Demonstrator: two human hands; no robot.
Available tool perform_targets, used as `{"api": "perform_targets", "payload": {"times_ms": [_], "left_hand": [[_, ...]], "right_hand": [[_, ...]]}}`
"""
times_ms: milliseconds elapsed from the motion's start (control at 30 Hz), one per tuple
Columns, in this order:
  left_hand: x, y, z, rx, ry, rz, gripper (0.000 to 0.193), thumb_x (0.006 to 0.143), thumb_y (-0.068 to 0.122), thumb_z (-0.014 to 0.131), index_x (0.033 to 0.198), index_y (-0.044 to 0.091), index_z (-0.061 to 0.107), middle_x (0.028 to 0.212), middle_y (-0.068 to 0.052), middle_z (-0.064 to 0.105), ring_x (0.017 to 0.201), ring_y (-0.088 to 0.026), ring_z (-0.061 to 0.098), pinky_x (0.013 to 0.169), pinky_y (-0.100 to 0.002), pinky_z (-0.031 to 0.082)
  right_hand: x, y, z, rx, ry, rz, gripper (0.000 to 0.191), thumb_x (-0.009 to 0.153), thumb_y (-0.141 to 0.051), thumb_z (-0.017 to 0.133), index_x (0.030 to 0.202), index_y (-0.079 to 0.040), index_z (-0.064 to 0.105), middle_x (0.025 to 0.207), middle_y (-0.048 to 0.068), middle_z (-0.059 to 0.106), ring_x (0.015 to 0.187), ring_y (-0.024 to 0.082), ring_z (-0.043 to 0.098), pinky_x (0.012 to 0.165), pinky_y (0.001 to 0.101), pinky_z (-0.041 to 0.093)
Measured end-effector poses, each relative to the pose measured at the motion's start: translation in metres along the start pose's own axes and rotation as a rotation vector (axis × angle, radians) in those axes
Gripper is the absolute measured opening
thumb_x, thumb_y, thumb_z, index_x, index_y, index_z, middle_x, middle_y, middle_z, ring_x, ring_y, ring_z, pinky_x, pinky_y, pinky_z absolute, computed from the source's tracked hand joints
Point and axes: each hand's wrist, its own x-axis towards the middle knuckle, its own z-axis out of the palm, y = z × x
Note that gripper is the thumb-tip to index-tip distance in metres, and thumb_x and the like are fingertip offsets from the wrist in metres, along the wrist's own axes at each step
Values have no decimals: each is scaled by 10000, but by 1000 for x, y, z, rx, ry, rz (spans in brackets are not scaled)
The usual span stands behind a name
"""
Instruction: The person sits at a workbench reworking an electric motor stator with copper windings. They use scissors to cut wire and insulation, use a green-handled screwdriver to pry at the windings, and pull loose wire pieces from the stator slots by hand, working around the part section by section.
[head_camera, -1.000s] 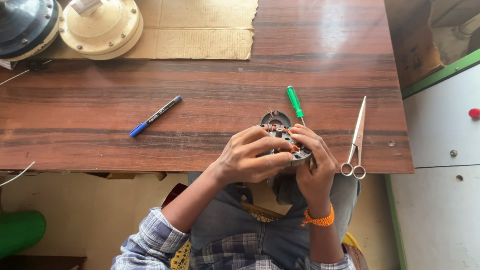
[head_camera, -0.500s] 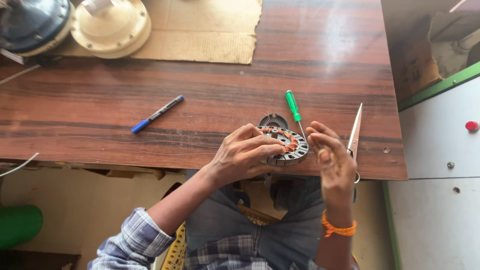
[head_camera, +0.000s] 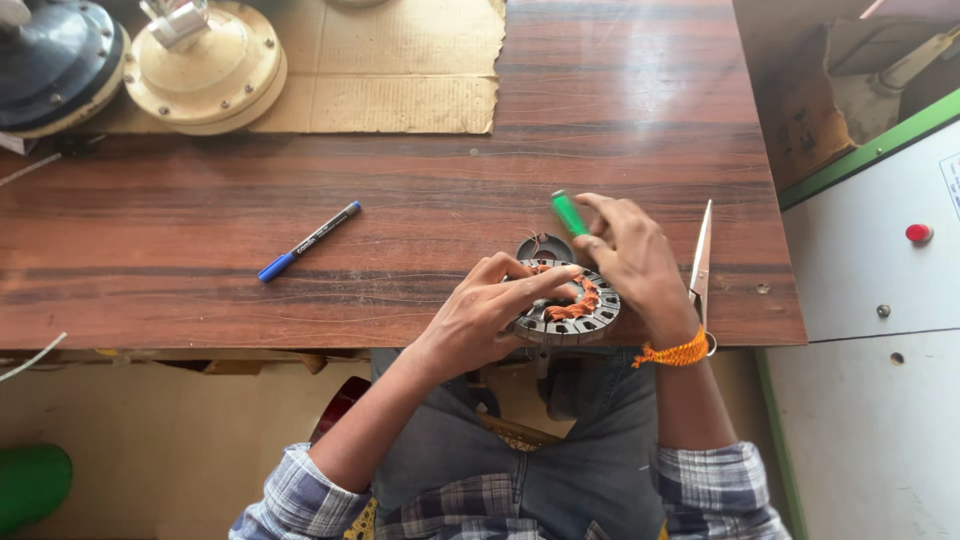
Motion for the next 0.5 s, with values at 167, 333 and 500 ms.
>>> {"api": "perform_targets", "payload": {"times_ms": [167, 333, 500], "left_hand": [[-1, -10, 0, -45, 1, 28, 1011, 705, 146, 888, 1571, 234, 374, 1402, 63, 650, 1362, -257, 567, 1168, -441, 462], [-4, -19, 7, -83, 84, 40, 981, 769, 34, 850, 1583, 273, 356, 1590, -12, 516, 1389, -248, 583, 1155, -408, 516], [-7, -20, 8, -12, 45, 16, 991, 677, -31, 821, 1542, 259, 435, 1559, 30, 544, 1368, -253, 601, 1124, -424, 527]], "right_hand": [[-10, 14, 7, -180, 120, 25, 393, 902, -188, 749, 1290, -184, 683, 1111, 75, 690, 880, 276, 705, 777, 459, 542], [-31, 28, -17, 242, 278, 57, 393, 981, -85, 690, 1373, -98, 661, 1083, 92, 688, 862, 214, 682, 742, 383, 570], [-104, 41, -38, 1138, 445, -181, 319, 1018, -70, 717, 1305, 13, 603, 1099, 87, 651, 972, 238, 709, 860, 370, 626]]}}
